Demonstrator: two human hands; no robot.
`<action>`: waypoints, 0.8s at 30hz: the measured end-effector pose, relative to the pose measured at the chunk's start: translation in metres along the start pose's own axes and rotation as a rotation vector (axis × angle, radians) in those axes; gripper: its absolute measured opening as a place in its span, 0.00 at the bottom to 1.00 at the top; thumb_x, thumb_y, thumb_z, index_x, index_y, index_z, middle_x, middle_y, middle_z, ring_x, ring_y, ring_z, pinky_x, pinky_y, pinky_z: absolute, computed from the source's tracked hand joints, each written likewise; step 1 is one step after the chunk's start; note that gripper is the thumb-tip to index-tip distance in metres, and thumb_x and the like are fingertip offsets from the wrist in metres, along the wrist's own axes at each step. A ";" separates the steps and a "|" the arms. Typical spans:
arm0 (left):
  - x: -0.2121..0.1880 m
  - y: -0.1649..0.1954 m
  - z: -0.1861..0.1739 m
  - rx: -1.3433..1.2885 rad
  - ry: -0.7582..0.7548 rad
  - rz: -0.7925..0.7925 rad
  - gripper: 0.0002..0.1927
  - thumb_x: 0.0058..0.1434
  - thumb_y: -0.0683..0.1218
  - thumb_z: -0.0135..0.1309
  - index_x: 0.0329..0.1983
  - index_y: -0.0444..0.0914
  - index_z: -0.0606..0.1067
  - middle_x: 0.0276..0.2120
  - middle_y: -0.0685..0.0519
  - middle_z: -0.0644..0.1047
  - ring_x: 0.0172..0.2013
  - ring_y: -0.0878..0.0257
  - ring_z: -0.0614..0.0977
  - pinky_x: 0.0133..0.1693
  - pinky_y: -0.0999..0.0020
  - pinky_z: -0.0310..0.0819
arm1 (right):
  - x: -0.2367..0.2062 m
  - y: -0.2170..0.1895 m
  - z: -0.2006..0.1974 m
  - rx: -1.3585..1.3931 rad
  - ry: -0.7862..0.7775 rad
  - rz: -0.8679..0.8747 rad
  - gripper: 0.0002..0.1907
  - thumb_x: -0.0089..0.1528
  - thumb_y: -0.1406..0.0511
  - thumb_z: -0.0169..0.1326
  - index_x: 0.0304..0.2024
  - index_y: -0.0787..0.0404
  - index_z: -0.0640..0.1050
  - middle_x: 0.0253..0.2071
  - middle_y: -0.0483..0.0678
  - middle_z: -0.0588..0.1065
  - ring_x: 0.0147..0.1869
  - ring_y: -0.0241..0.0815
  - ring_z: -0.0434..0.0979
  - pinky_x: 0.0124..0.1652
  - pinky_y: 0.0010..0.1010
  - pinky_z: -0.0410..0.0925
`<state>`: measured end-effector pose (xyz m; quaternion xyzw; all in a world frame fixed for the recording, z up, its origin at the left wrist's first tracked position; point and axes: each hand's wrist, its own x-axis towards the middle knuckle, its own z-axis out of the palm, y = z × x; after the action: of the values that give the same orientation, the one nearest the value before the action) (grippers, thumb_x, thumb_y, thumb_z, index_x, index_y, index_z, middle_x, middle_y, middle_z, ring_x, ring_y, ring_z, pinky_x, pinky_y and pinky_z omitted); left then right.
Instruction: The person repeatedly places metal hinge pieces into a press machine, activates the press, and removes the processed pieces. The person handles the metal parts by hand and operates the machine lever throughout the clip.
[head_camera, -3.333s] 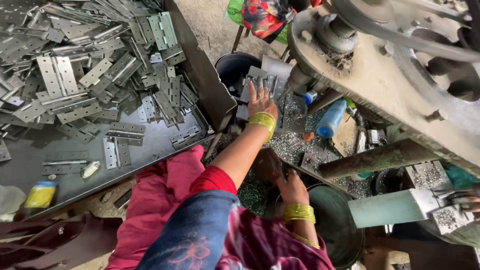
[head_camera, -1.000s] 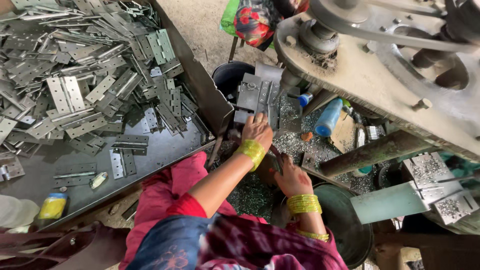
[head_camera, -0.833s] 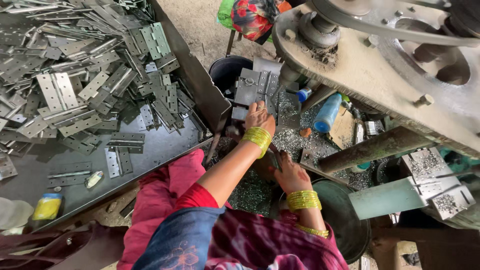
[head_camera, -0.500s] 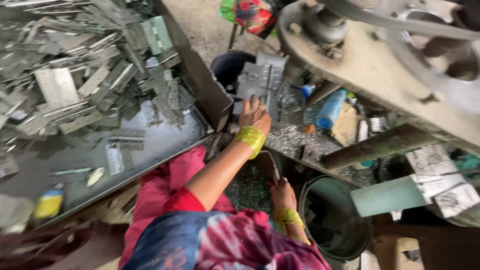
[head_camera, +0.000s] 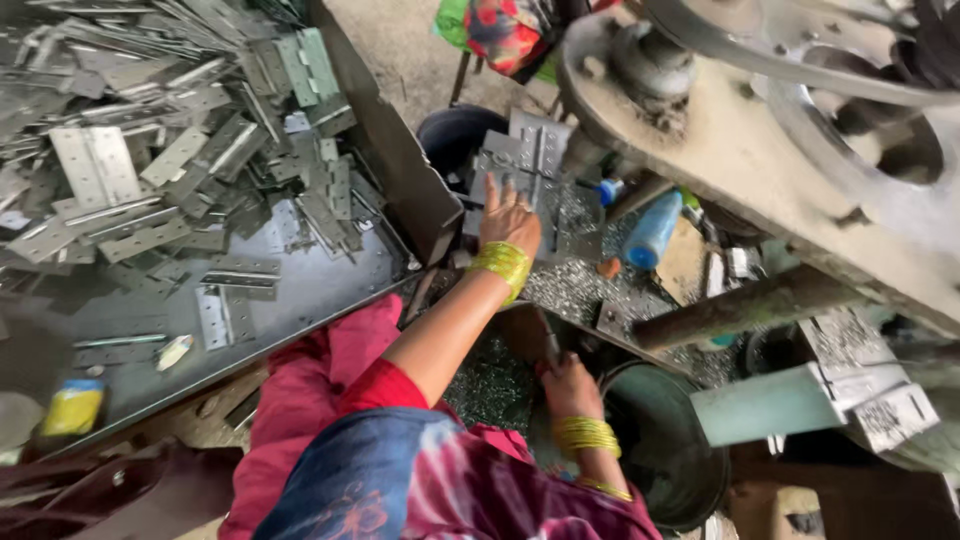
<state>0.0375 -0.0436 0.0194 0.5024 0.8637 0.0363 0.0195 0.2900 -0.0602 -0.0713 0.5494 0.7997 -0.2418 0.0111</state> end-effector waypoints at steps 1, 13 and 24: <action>0.001 -0.002 -0.005 0.093 -0.062 0.004 0.18 0.69 0.45 0.44 0.57 0.45 0.80 0.74 0.51 0.60 0.77 0.48 0.52 0.71 0.37 0.24 | 0.006 0.000 -0.007 -0.008 0.034 -0.072 0.25 0.59 0.50 0.57 0.51 0.58 0.75 0.43 0.64 0.79 0.51 0.67 0.78 0.48 0.54 0.70; 0.032 0.000 0.024 0.073 -0.010 0.015 0.27 0.67 0.45 0.38 0.70 0.47 0.68 0.74 0.54 0.59 0.76 0.48 0.50 0.67 0.28 0.21 | 0.019 0.021 0.018 0.006 0.091 -0.193 0.24 0.59 0.50 0.57 0.48 0.61 0.76 0.42 0.65 0.79 0.49 0.69 0.78 0.45 0.55 0.71; 0.046 -0.004 0.012 -0.047 -0.079 -0.045 0.26 0.70 0.47 0.37 0.70 0.42 0.68 0.74 0.52 0.59 0.76 0.51 0.50 0.69 0.31 0.19 | 0.000 0.026 0.053 0.147 0.064 -0.086 0.23 0.58 0.52 0.57 0.46 0.62 0.78 0.38 0.62 0.81 0.45 0.65 0.81 0.43 0.53 0.72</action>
<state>0.0119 -0.0052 0.0073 0.4833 0.8722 0.0364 0.0660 0.3000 -0.0742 -0.1278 0.5214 0.8026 -0.2823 -0.0651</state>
